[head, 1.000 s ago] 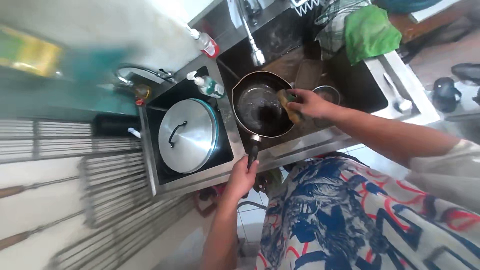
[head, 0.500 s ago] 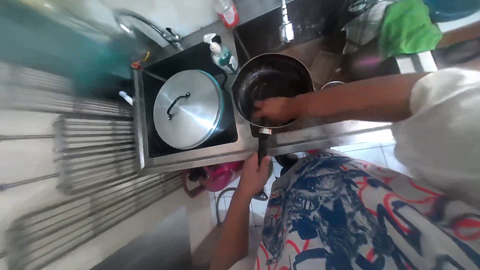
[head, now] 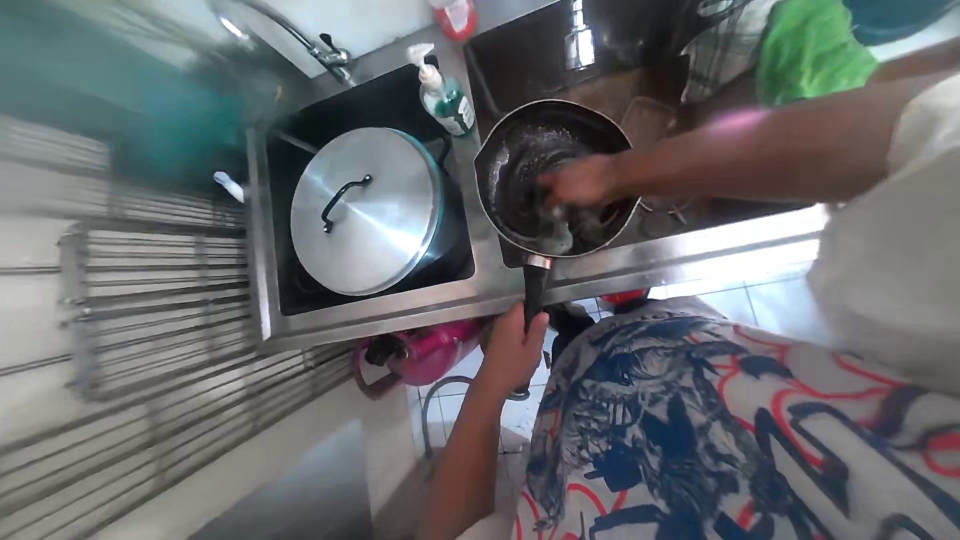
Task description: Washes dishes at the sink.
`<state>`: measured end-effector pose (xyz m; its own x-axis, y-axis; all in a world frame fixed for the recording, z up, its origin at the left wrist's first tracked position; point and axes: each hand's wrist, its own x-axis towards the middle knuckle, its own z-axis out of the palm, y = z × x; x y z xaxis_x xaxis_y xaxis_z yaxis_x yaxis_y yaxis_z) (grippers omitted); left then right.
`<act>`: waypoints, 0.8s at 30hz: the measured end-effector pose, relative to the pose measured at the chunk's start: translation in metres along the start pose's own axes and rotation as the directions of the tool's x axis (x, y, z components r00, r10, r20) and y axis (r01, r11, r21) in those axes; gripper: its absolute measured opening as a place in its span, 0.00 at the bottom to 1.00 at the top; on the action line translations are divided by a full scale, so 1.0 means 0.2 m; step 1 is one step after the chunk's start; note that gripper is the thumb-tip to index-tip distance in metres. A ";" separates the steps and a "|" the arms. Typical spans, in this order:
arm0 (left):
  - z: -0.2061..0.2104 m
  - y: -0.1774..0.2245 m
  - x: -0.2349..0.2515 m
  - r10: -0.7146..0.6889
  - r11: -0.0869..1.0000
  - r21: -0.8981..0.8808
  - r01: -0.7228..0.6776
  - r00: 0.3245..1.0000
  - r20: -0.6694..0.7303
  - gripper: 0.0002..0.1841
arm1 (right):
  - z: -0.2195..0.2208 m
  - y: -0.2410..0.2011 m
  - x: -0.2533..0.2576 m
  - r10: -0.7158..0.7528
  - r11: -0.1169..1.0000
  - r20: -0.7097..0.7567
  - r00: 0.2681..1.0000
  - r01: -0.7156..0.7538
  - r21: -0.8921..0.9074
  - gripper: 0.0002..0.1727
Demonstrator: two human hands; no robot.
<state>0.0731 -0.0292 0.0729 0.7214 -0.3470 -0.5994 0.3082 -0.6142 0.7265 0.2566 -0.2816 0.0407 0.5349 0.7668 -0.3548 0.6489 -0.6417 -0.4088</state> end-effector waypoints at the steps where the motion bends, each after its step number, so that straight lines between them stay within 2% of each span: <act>1: 0.01 0.01 0.01 -0.010 1.000 0.000 0.010 1.000 0.013 0.17 | -0.04 0.05 0.02 0.065 0.998 -0.013 0.998 -0.065 -0.014 0.22; 3: 0.04 0.03 0.01 -0.018 0.999 0.030 0.017 0.999 0.026 0.18 | -0.10 0.09 0.09 0.066 0.995 -0.147 0.987 -0.076 -0.063 0.22; 5: 0.05 0.05 0.02 -0.011 0.997 0.074 0.009 1.000 0.016 0.18 | -0.14 0.07 0.16 -0.035 0.987 -0.262 0.964 -0.008 -0.159 0.22; 7: 0.06 0.04 0.02 0.012 0.995 0.101 -0.009 0.999 -0.029 0.18 | -0.16 0.09 0.18 -0.065 0.967 -0.299 0.952 -0.014 -0.256 0.23; 9: 0.07 0.02 0.01 0.034 0.993 0.116 -0.024 0.996 -0.083 0.18 | -0.20 0.14 0.11 0.081 0.953 -0.243 0.967 -0.147 -0.266 0.23; 11: 0.09 0.03 0.03 0.043 0.992 0.123 -0.028 0.992 -0.120 0.17 | -0.22 0.14 -0.01 0.268 0.926 -0.146 0.952 -0.296 -0.235 0.17; 14: 0.12 0.05 0.07 0.053 0.994 0.099 -0.040 0.991 -0.125 0.16 | -0.13 0.05 -0.15 0.476 0.875 0.036 0.879 -0.470 -0.117 0.09; 16: 0.14 0.05 0.10 0.039 0.996 0.082 -0.030 0.994 -0.103 0.16 | -0.04 -0.01 -0.19 0.523 0.849 0.142 0.841 -0.528 -0.005 0.14; 18: 0.15 0.07 0.12 0.026 0.994 0.110 -0.017 0.996 -0.082 0.17 | 0.04 -0.05 -0.18 0.500 0.835 0.191 0.845 -0.529 0.152 0.21; 20: 0.15 0.09 0.15 0.016 0.984 0.177 -0.004 0.998 -0.067 0.18 | 0.16 -0.05 -0.13 0.449 0.814 0.121 0.885 -0.461 0.353 0.16; 21: 0.14 0.11 0.16 0.003 0.977 0.213 0.010 0.998 -0.063 0.18 | 0.22 -0.04 -0.09 0.435 0.795 0.039 0.900 -0.404 0.453 0.12; 24: 0.12 0.15 0.18 -0.036 0.964 0.261 0.057 0.996 -0.084 0.19 | 0.28 -0.07 0.04 0.407 0.747 -0.207 0.890 -0.194 0.637 0.06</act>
<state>0.0931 -0.0772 0.0653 0.7593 -0.2642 -0.5946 0.1760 -0.7964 0.5786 0.2207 -0.2669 -0.0041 0.8518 0.4235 -0.3083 0.0364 -0.6349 -0.7717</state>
